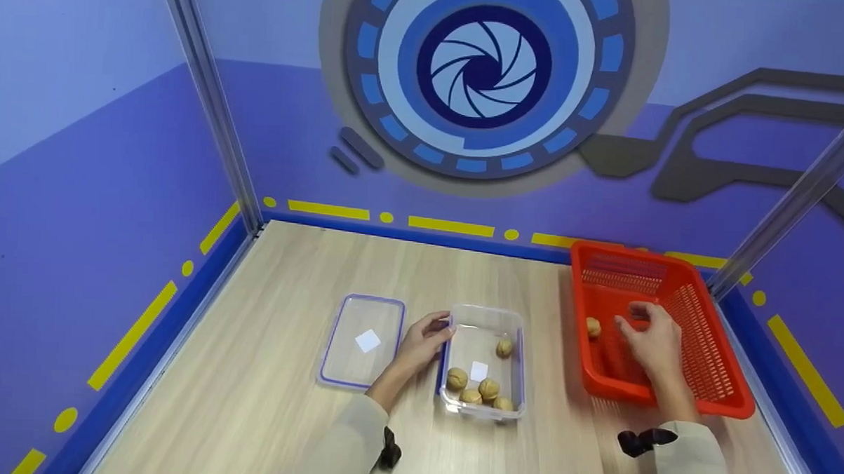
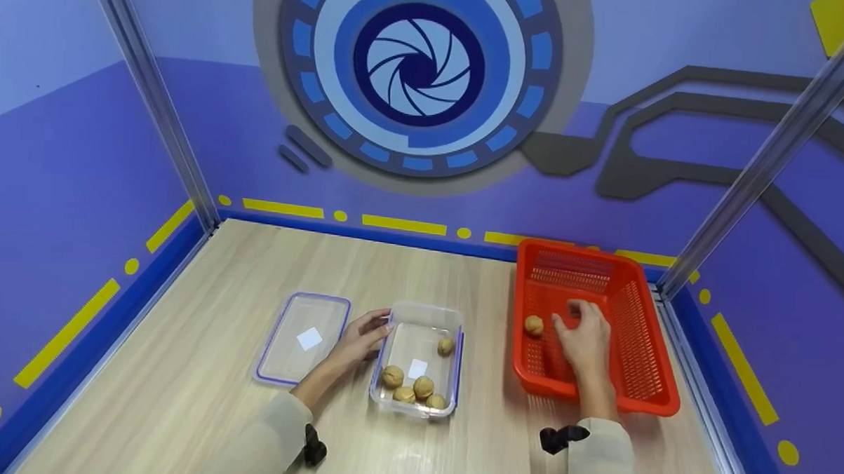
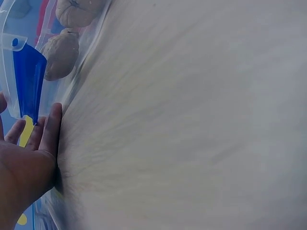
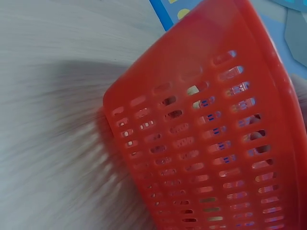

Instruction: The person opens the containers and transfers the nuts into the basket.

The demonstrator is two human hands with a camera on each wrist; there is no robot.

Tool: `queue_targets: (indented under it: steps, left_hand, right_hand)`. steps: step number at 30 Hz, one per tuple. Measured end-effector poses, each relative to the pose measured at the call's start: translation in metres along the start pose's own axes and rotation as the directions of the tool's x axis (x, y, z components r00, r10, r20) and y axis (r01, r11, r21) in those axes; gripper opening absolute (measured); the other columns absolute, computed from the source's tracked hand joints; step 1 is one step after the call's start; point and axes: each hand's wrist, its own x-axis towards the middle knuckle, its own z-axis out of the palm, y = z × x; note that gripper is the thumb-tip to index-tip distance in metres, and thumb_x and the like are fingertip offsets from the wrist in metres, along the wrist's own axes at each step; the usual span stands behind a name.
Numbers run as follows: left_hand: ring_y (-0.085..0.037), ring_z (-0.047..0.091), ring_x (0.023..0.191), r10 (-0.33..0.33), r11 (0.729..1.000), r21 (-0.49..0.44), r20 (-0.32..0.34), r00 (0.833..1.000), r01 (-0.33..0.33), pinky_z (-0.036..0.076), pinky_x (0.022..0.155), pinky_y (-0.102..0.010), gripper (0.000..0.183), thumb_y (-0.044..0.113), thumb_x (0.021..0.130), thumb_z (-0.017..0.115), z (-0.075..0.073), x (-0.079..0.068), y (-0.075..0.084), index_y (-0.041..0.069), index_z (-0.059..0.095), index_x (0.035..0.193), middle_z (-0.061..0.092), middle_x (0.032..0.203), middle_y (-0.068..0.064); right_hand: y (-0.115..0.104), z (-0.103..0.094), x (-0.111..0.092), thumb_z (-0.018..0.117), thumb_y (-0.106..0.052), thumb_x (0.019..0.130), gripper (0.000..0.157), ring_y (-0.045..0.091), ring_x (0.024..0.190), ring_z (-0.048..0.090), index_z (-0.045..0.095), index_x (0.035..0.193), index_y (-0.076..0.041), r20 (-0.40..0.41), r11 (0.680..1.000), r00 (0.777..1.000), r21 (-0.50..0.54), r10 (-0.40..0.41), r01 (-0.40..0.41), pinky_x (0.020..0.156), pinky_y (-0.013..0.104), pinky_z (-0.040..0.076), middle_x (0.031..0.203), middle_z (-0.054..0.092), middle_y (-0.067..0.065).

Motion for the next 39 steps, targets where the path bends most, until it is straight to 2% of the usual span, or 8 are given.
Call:
queue_targets:
  steps: [3, 9, 12, 17, 21, 25, 33, 39]
  left_hand:
    - [-0.020, 0.067, 0.106, 0.005, 1.000, -0.002, -0.006, 1.000, -0.005, 0.059, 0.089, -0.040, 0.048, 0.012, 0.103, 0.069, 0.000, 0.001, 0.000, -0.005, 0.056, 0.146, 0.065, 0.131, -0.026]
    - [-0.019, 0.067, 0.106, -0.007, 1.000, -0.002, -0.001, 1.000, 0.007, 0.058, 0.088, -0.035, 0.049, 0.012, 0.102, 0.070, 0.000, 0.002, 0.002, -0.005, 0.056, 0.146, 0.065, 0.131, -0.023]
    - [-0.020, 0.066, 0.107, -0.018, 1.000, 0.015, -0.004, 1.000, 0.018, 0.058, 0.091, -0.038, 0.049, 0.015, 0.102, 0.071, 0.000, 0.002, 0.002, -0.003, 0.057, 0.146, 0.066, 0.131, -0.021]
    - [-0.023, 0.067, 0.109, -0.007, 0.999, 0.037, -0.006, 1.000, 0.008, 0.058, 0.095, -0.044, 0.050, 0.015, 0.102, 0.071, 0.000, 0.001, 0.003, -0.004, 0.057, 0.146, 0.066, 0.131, -0.023]
    - [-0.025, 0.066, 0.111, 0.006, 1.000, 0.025, 0.007, 1.000, -0.006, 0.057, 0.094, -0.041, 0.050, 0.013, 0.103, 0.069, 0.000, 0.000, 0.004, -0.006, 0.055, 0.146, 0.065, 0.132, -0.026]
    - [-0.024, 0.065, 0.111, -0.002, 1.000, 0.012, 0.022, 1.000, 0.001, 0.057, 0.090, -0.035, 0.050, 0.012, 0.103, 0.068, -0.001, 0.001, 0.004, -0.007, 0.053, 0.147, 0.064, 0.134, -0.028]
    - [-0.028, 0.067, 0.116, -0.010, 0.999, 0.038, 0.015, 1.000, 0.009, 0.056, 0.099, -0.041, 0.051, 0.012, 0.102, 0.070, -0.003, 0.005, 0.002, -0.006, 0.055, 0.146, 0.064, 0.134, -0.026]
    - [-0.027, 0.065, 0.115, -0.024, 0.999, 0.040, 0.021, 0.999, 0.024, 0.057, 0.095, -0.037, 0.053, 0.016, 0.103, 0.070, -0.001, 0.002, 0.001, -0.006, 0.053, 0.148, 0.064, 0.136, -0.025]
  right_hand:
    - [-0.004, 0.001, 0.000, 0.079, -0.017, 0.097, 0.036, 0.038, 0.114, 0.064, 0.069, 0.127, 0.002, -0.051, 1.000, 0.998, 0.004, -0.028, 0.028, 0.094, 0.048, 0.050, 0.121, 0.069, 0.022]
    - [-0.022, -0.005, -0.002, 0.080, -0.019, 0.097, 0.034, 0.034, 0.113, 0.067, 0.071, 0.125, -0.002, -0.101, 0.997, 0.994, 0.062, -0.037, 0.043, 0.087, 0.016, 0.043, 0.121, 0.070, 0.016]
    - [-0.035, -0.007, -0.003, 0.081, -0.019, 0.096, 0.035, 0.034, 0.112, 0.067, 0.071, 0.125, -0.002, -0.099, 0.993, 0.993, 0.091, -0.069, 0.078, 0.087, 0.011, 0.041, 0.120, 0.071, 0.016]
    - [-0.062, -0.003, -0.005, 0.082, -0.016, 0.095, 0.035, 0.032, 0.113, 0.066, 0.071, 0.125, -0.001, -0.097, 0.978, 0.984, 0.132, -0.148, 0.160, 0.093, 0.016, 0.044, 0.120, 0.071, 0.015]
    - [-0.082, 0.007, -0.009, 0.083, -0.012, 0.094, 0.036, 0.032, 0.114, 0.065, 0.070, 0.124, 0.001, -0.071, 0.961, 0.972, 0.145, -0.226, 0.234, 0.099, 0.031, 0.049, 0.120, 0.071, 0.016]
    - [-0.099, 0.022, -0.014, 0.085, -0.008, 0.090, 0.037, 0.032, 0.112, 0.066, 0.071, 0.123, 0.001, -0.026, 0.946, 0.956, 0.140, -0.292, 0.293, 0.099, 0.045, 0.053, 0.118, 0.070, 0.015]
    - [-0.125, 0.048, -0.025, 0.092, -0.007, 0.082, 0.041, 0.032, 0.106, 0.069, 0.073, 0.118, 0.001, 0.020, 0.898, 0.904, 0.124, -0.428, 0.422, 0.094, 0.051, 0.057, 0.114, 0.072, 0.014]
    - [-0.139, 0.067, -0.032, 0.090, -0.009, 0.084, 0.041, 0.033, 0.108, 0.068, 0.072, 0.120, -0.001, 0.081, 0.876, 0.876, 0.133, -0.476, 0.464, 0.095, 0.052, 0.057, 0.114, 0.072, 0.015]
